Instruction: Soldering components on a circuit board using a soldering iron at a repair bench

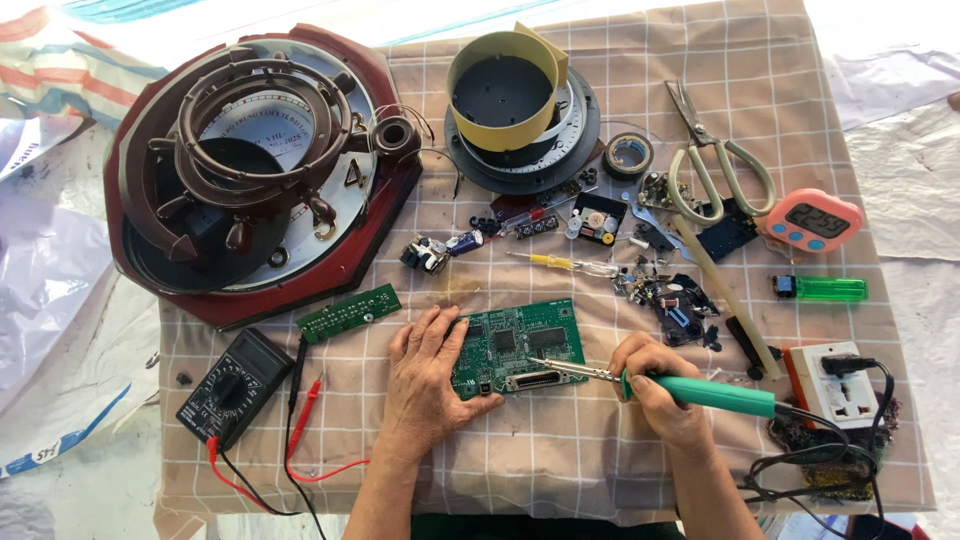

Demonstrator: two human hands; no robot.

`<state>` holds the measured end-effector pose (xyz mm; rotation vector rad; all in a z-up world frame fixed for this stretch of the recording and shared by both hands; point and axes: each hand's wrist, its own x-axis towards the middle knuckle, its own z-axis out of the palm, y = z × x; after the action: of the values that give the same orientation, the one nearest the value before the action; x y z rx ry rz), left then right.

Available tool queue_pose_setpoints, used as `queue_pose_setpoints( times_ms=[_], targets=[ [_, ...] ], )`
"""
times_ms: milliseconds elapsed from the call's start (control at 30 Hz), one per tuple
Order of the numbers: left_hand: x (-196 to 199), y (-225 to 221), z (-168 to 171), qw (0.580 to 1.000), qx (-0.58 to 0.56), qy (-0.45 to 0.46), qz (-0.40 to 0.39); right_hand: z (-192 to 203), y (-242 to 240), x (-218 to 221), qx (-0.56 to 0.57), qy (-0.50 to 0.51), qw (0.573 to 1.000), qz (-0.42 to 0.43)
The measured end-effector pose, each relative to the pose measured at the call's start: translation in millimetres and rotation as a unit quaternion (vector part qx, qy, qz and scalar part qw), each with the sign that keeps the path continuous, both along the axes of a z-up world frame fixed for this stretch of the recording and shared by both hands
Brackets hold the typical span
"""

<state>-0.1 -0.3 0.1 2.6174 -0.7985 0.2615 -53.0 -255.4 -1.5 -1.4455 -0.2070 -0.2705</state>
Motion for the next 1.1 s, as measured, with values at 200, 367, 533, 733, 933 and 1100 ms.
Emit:
queue_pose_setpoints(
  times_ms=[200, 367, 533, 733, 933, 1100],
  targets=[
    [0.1, 0.2, -1.4, 1.000, -0.003, 0.001, 0.001, -0.4, 3.7, 0.0, 0.010, 0.014, 1.000, -0.016],
    [-0.3, 0.1, 0.0, 1.000, 0.003, 0.003, 0.001, -0.2, 3.7, 0.4, -0.007, 0.006, 1.000, 0.001],
    [-0.2, -0.3, 0.3, 1.000, 0.008, 0.007, 0.003, 2.8, 4.0, -0.5, -0.021, 0.019, 0.999, 0.020],
    [-0.5, -0.5, 0.0, 1.000, 0.015, 0.005, 0.000, -1.5, 5.1, 1.9, 0.009, 0.004, 0.998, 0.054],
    [-0.5, -0.2, -1.8, 1.000, 0.012, 0.001, 0.000, -4.4, 4.5, 2.4, 0.020, 0.000, 0.998, 0.058],
    [-0.4, -0.7, -0.5, 1.000, 0.010, -0.004, 0.001, 0.5, 5.2, 2.3, 0.027, 0.012, 0.997, 0.069]
  ],
)
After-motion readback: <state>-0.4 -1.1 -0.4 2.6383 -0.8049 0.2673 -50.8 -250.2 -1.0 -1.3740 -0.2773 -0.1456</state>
